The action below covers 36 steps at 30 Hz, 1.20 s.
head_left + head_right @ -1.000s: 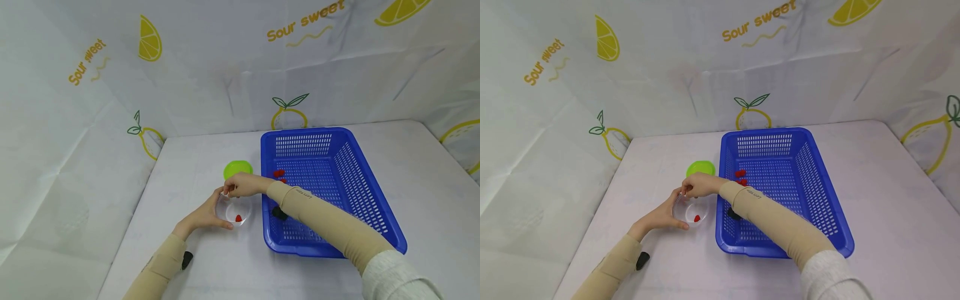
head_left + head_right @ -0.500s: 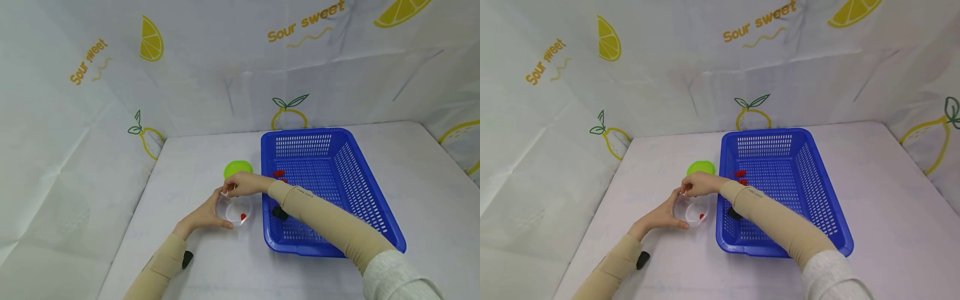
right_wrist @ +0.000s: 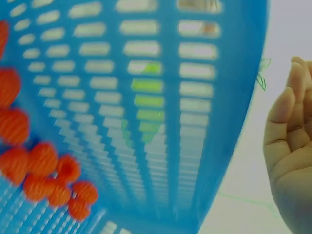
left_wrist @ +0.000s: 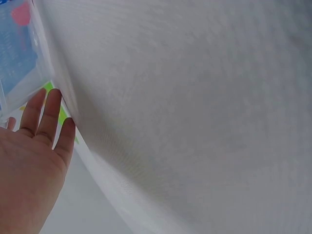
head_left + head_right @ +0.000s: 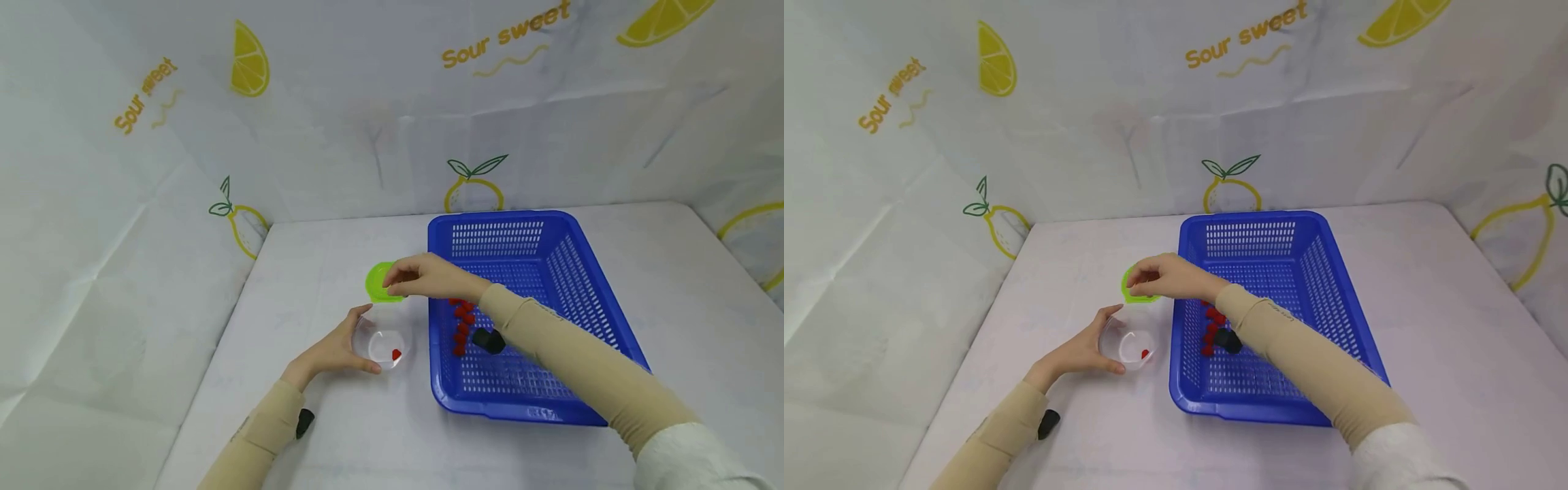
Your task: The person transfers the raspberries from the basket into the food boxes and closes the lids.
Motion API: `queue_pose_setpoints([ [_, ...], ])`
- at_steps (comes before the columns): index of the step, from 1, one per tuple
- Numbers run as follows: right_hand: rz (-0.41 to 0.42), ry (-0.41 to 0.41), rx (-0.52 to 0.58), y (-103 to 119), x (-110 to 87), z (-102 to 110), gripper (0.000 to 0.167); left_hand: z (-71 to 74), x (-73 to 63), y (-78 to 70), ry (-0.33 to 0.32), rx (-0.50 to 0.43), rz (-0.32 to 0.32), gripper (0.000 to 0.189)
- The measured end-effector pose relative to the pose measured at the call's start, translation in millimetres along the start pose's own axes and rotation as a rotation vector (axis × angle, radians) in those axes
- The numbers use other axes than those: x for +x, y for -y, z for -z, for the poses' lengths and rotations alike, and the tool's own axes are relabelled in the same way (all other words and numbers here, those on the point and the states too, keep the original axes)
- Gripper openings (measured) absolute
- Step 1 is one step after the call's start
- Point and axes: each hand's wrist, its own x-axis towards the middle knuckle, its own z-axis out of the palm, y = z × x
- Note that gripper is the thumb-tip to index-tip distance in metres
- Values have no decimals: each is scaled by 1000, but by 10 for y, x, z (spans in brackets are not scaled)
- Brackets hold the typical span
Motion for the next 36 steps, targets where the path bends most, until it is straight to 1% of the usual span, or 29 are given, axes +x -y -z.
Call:
queue_pose_setpoints([
  [3,-7,-77,43,-48,-122,100,21,7,-10,-8,0,2,15,114],
  [7,-43,-144,80,-164,-255,227,22,15,-6,-15,-2,3,27,112],
  [10,-70,-173,93,-261,-367,309,24,18,0,-27,-3,0,25,113],
  [13,-88,-197,82,-379,-458,368,24,16,-4,-34,-3,-4,29,114],
  [16,-105,-219,56,-525,-511,422,26,15,-7,-37,-3,-5,33,114],
  [18,-135,-229,47,-629,-532,454,29,11,-8,-38,-5,-6,37,114],
  [21,-198,-232,26,-792,-549,493,31,-5,-8,-37,-4,-8,46,114],
  [23,-241,-234,-19,-894,-543,525,30,-3,-1,-45,-5,-8,48,114],
  [27,-284,-233,-112,-1103,-521,534,26,-15,-10,-41,-6,-7,52,113],
  [30,-286,-219,-142,-1243,-501,493,26,-32,-31,-19,-8,-10,55,113],
  [32,-286,-196,-162,-1314,-492,456,27,-40,-43,-15,-4,-14,54,113],
  [36,-276,-154,-183,-1360,-474,413,32,-24,-39,-34,-1,2,47,113],
])
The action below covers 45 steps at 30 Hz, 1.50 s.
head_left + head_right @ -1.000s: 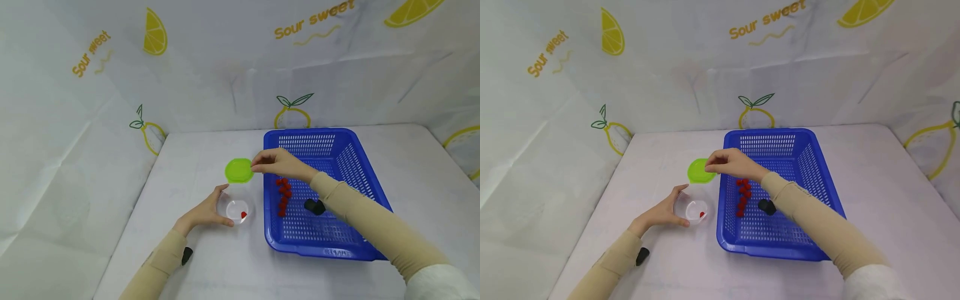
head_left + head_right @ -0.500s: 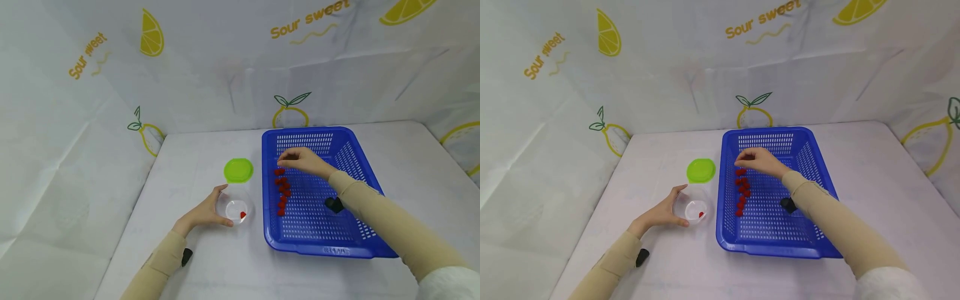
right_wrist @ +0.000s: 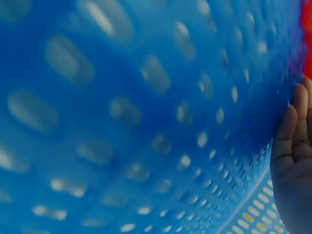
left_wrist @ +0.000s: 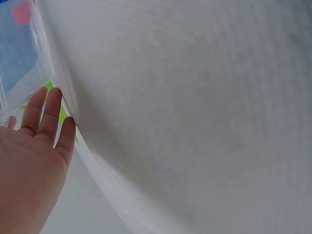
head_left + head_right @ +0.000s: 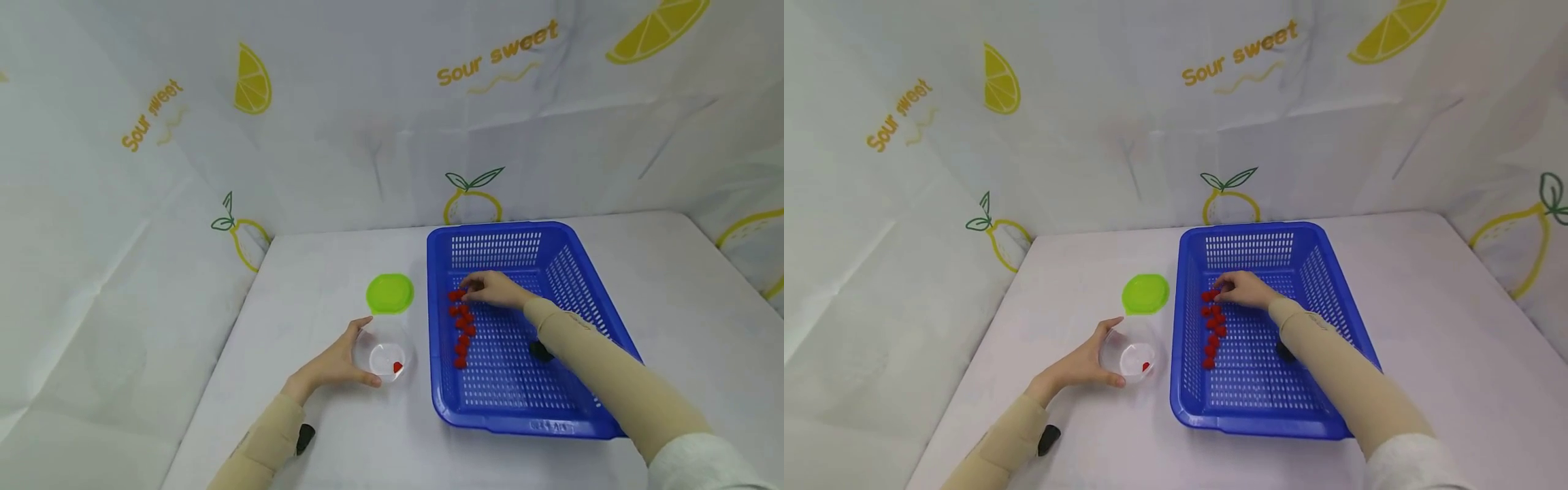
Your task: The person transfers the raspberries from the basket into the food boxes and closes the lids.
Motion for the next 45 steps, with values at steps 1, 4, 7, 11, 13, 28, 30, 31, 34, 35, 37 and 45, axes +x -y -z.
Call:
queue_pose_setpoints([
  [1,-1,7,2,0,-1,-8,33,1,-1,-6,-2,2,-3,113],
  [4,-15,-2,17,14,-3,-10,33,13,11,-23,-13,7,-14,112],
  [7,-15,1,5,14,-10,-5,32,16,19,-32,-12,-1,-17,112],
  [11,-11,28,-8,9,-13,-27,29,-2,7,-12,4,-5,-1,113],
  [13,-15,32,-2,10,-9,-38,26,-9,0,2,2,-7,1,113],
  [28,-21,28,-17,1,-40,29,24,0,-22,-21,-11,-15,-13,111],
  [30,-19,30,-21,0,-50,43,24,1,-23,-19,-11,-11,-14,111],
  [31,-18,30,-21,-4,-59,51,24,0,-23,-19,-10,-10,-14,112],
  [34,-17,23,-13,23,-96,84,24,-1,-21,-11,-10,-6,-14,112],
  [35,-15,22,-9,36,-109,96,24,-1,-20,-11,-11,-2,-14,112],
  [37,-19,16,7,61,-130,116,24,-1,-18,-9,-12,-3,-14,112],
  [45,-16,3,63,190,-186,161,26,7,-16,-18,-8,-14,-18,112],
])
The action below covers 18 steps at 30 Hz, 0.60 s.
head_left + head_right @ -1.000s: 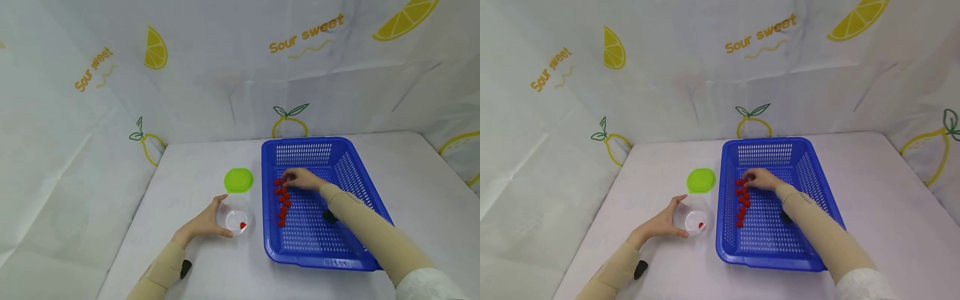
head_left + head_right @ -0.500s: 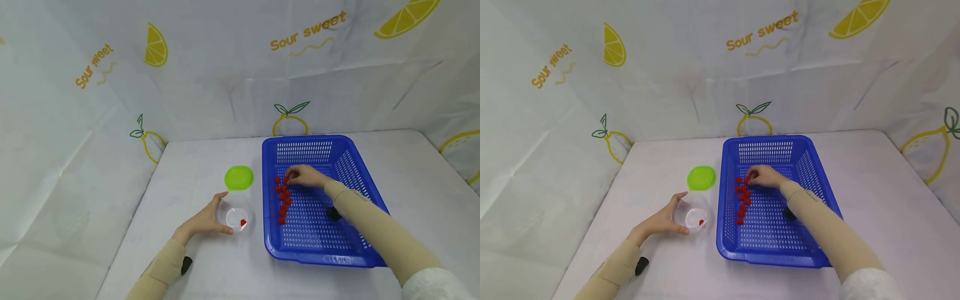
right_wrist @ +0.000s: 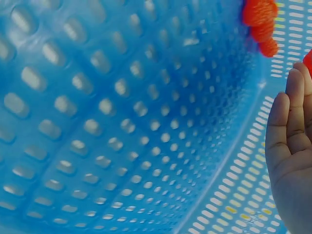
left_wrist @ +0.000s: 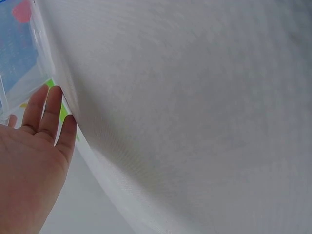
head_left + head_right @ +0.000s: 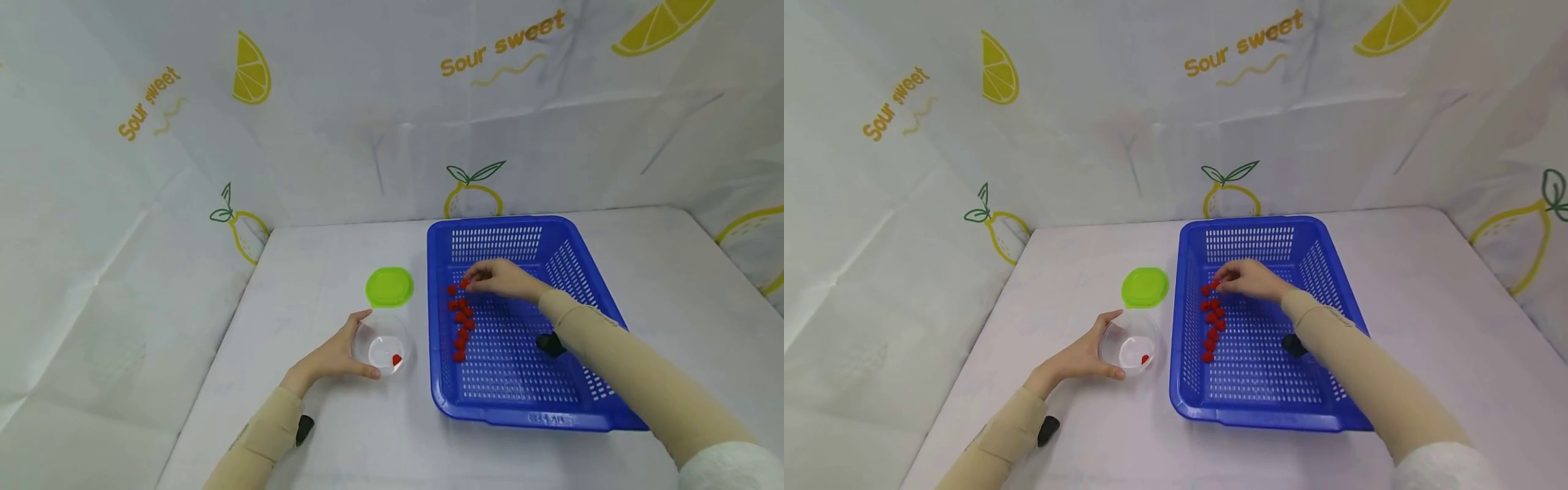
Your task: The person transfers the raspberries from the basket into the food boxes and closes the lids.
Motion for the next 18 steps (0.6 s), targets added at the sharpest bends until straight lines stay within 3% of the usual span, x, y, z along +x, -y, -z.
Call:
queue_pose_setpoints([
  [9,-2,-13,46,221,-82,52,30,-3,14,20,3,-1,-1,112],
  [18,95,-23,90,451,-128,69,29,4,13,9,-3,10,3,113],
])
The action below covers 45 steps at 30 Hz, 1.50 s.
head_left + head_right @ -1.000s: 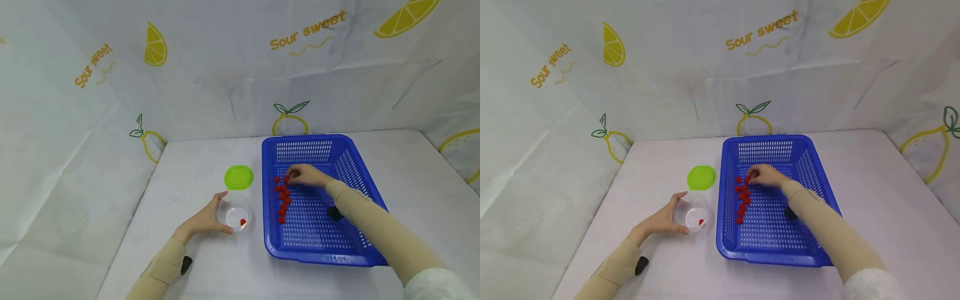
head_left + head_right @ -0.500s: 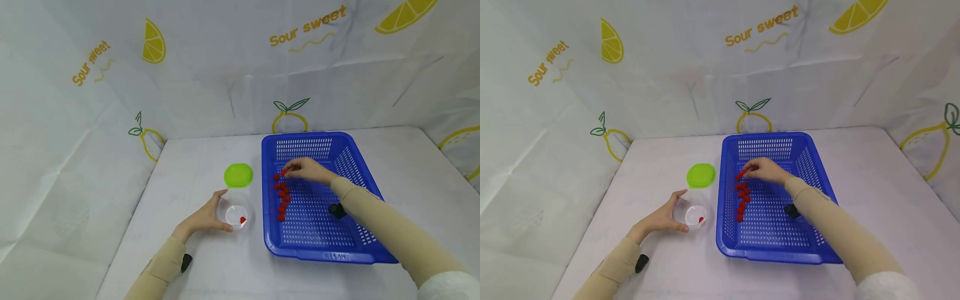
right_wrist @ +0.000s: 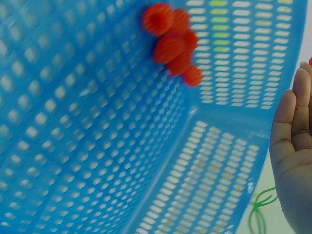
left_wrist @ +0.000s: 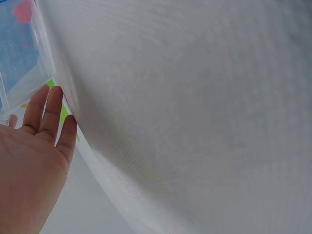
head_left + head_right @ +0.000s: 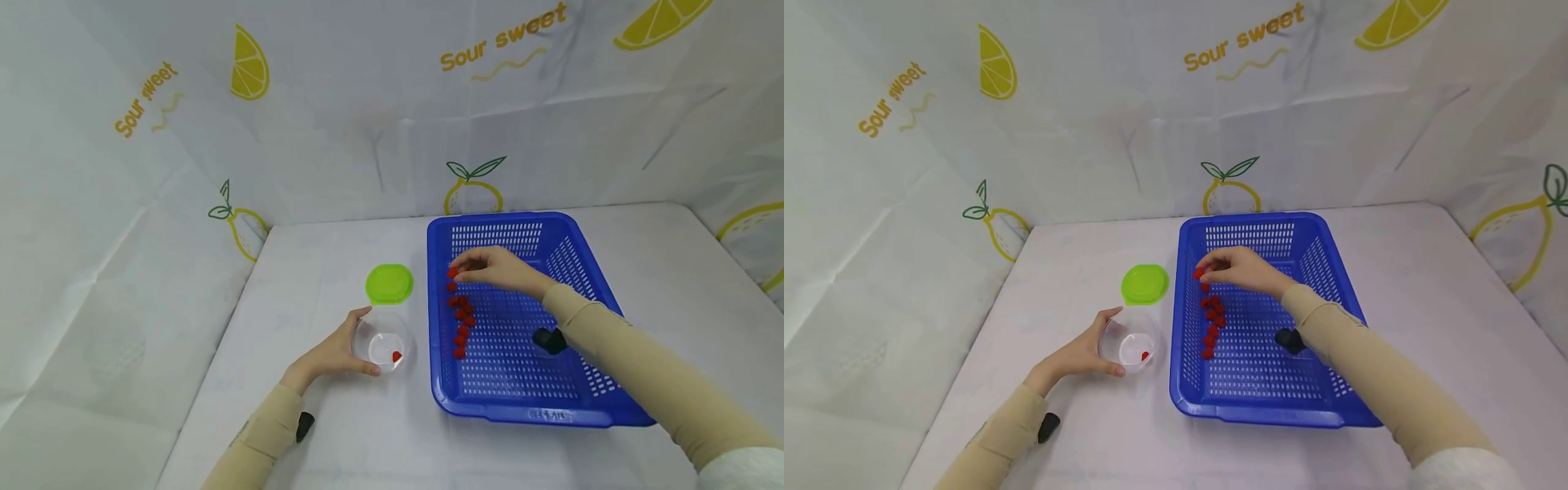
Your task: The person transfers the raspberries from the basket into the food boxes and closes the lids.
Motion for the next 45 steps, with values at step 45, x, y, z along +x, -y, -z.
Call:
queue_pose_setpoints([
  [45,224,310,-153,756,495,-933,20,5,22,21,18,-20,-21,109],
])
